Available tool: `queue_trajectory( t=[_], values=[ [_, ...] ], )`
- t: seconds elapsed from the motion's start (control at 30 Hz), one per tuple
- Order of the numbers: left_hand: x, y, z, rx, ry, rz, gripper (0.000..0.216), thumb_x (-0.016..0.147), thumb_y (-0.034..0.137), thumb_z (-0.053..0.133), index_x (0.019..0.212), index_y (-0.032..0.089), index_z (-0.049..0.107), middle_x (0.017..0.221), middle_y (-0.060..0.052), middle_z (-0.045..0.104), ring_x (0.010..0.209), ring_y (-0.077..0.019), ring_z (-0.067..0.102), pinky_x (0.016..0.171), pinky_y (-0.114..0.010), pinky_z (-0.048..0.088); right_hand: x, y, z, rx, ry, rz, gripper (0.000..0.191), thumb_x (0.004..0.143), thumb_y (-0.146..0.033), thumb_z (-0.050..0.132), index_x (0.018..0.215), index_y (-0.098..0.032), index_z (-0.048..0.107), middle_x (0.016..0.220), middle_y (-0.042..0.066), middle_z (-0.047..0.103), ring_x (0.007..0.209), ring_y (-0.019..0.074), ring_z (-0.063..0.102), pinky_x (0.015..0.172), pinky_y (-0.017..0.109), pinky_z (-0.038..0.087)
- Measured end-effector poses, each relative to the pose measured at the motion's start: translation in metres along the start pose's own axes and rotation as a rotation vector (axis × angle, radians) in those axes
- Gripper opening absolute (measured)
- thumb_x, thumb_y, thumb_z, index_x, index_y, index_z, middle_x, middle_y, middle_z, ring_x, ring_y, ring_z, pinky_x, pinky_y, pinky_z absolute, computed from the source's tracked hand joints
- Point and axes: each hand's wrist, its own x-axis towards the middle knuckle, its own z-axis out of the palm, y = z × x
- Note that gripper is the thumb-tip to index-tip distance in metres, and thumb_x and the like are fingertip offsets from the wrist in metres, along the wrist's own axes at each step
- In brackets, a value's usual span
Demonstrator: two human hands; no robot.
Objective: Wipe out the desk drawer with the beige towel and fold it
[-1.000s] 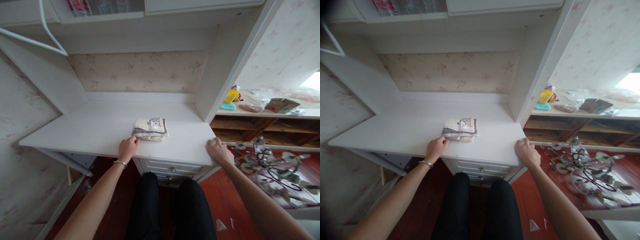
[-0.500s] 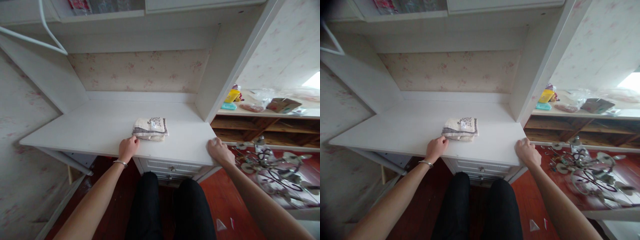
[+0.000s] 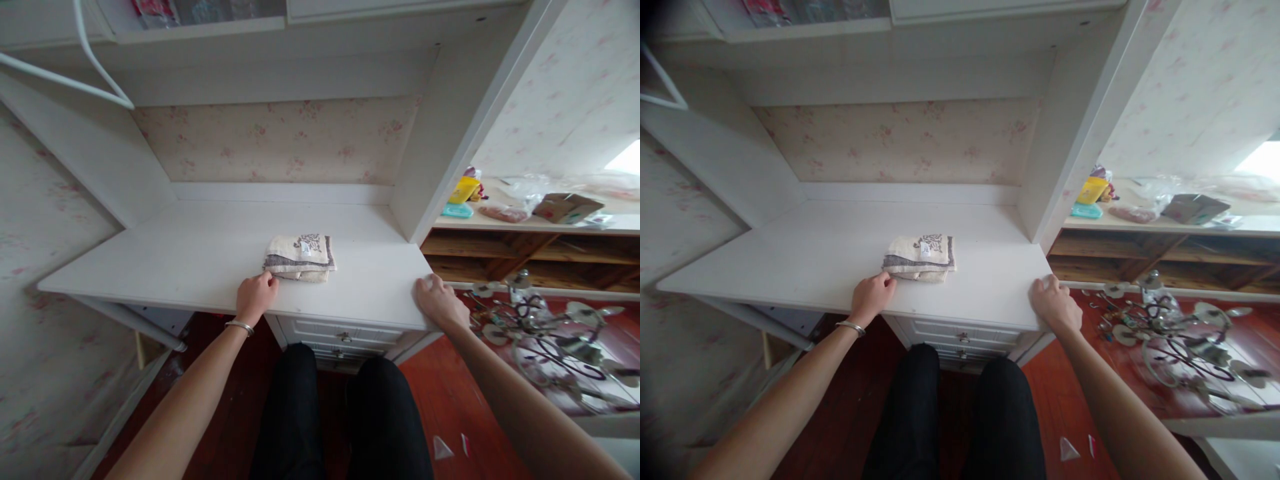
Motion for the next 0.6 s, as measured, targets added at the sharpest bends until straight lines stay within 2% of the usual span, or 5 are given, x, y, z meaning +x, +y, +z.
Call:
queue_trajectory(
  t=[0.6],
  values=[
    [-0.0004,-0.0007,0.0023,-0.033,0.016,-0.003,0.033,0.092,0.033,0.039,0.080,0.023,0.068,0.080,-0.008,0.073,0.074,-0.0254,0.066,0.062,-0.031,0.036,0.0027,0.0004,0.0028,-0.006,0.005,0.006,0.072,0.094,-0.064,0.015,0.147,-0.021,0.038,0.135,0.024,0.051,0.120,0.0419,0.056,0.096,0.057,0.042]
  ],
)
